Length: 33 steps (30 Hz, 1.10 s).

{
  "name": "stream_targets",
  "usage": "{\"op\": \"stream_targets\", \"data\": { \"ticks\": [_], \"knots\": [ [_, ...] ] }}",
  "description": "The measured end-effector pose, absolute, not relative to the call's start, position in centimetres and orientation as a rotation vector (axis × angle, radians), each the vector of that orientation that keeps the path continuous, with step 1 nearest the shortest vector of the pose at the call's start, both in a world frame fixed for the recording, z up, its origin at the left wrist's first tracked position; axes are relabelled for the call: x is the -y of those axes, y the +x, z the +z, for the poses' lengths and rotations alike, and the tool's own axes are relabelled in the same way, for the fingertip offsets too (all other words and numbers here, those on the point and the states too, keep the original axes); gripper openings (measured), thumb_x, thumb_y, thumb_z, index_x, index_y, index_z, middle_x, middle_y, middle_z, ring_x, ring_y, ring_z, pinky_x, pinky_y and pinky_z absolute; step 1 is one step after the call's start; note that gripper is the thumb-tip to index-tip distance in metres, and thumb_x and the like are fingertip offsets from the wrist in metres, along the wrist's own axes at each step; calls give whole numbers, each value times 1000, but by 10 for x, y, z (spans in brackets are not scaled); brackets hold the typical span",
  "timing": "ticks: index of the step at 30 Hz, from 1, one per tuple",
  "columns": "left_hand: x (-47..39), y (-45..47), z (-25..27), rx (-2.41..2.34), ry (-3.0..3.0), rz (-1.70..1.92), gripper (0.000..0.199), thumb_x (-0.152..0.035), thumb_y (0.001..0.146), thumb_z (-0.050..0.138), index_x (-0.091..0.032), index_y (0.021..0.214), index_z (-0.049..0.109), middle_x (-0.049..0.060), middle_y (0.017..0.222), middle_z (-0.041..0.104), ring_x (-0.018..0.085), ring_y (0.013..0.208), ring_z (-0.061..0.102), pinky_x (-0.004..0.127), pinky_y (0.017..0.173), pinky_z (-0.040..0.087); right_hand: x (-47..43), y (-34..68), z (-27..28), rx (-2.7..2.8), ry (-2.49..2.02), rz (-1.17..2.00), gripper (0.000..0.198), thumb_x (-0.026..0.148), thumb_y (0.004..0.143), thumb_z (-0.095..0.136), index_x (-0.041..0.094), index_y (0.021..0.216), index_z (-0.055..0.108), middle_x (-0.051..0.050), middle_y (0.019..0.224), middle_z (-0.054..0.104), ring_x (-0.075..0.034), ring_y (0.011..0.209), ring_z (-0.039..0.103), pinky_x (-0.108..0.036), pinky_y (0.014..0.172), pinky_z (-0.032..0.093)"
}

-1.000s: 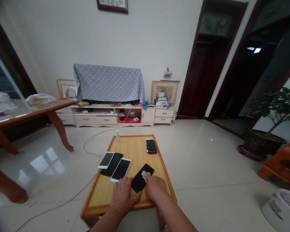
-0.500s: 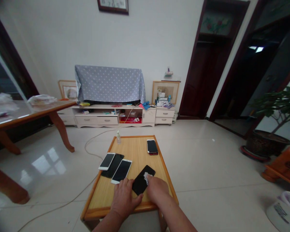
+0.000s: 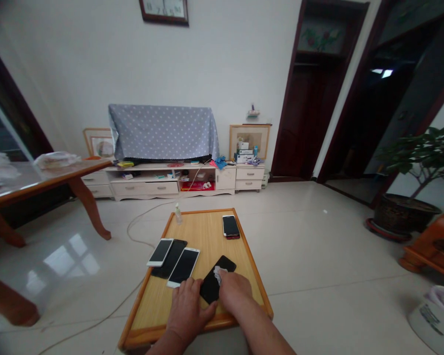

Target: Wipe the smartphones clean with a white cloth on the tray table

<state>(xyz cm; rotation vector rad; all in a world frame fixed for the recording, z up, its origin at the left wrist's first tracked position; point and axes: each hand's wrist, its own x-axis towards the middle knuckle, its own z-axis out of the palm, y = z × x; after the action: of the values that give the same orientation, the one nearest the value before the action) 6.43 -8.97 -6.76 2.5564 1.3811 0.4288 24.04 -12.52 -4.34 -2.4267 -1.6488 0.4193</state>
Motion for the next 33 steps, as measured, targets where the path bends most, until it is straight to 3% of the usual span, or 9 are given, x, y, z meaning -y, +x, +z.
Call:
{"op": "stream_targets", "data": {
  "ticks": [8, 14, 22, 33],
  "knots": [
    [91, 67, -69, -1400, 2587, 449, 54, -54, 78, 62, -20, 120, 62, 11, 113, 61, 31, 108, 53, 42, 94, 34, 107, 250, -27, 1549, -2494, 445, 44, 27, 96, 40, 32, 136, 58, -10, 112, 75, -25, 101, 70, -34, 80, 47],
    [89, 67, -68, -1374, 2579, 443, 54, -54, 76, 64, -20, 119, 63, 10, 112, 60, 29, 108, 53, 40, 94, 34, 120, 239, -36, 1631, -2472, 466, 39, 30, 95, 43, 31, 129, 63, -9, 107, 76, -27, 99, 71, -36, 83, 48],
    [91, 69, -71, -1397, 2601, 467, 55, -54, 78, 63, -19, 121, 62, 10, 112, 61, 30, 108, 53, 41, 94, 33, 102, 258, -31, 1550, -2531, 471, 52, 22, 95, 37, 29, 145, 49, -12, 115, 74, -27, 104, 70, -37, 81, 49],
    [91, 69, -66, -1387, 2607, 441, 53, -57, 80, 61, -20, 117, 64, 10, 108, 62, 29, 104, 54, 41, 91, 34, 138, 228, -34, 1867, -2346, 499, 44, 35, 91, 50, 38, 134, 59, -7, 109, 76, -28, 101, 70, -36, 83, 48]
  ]
}}
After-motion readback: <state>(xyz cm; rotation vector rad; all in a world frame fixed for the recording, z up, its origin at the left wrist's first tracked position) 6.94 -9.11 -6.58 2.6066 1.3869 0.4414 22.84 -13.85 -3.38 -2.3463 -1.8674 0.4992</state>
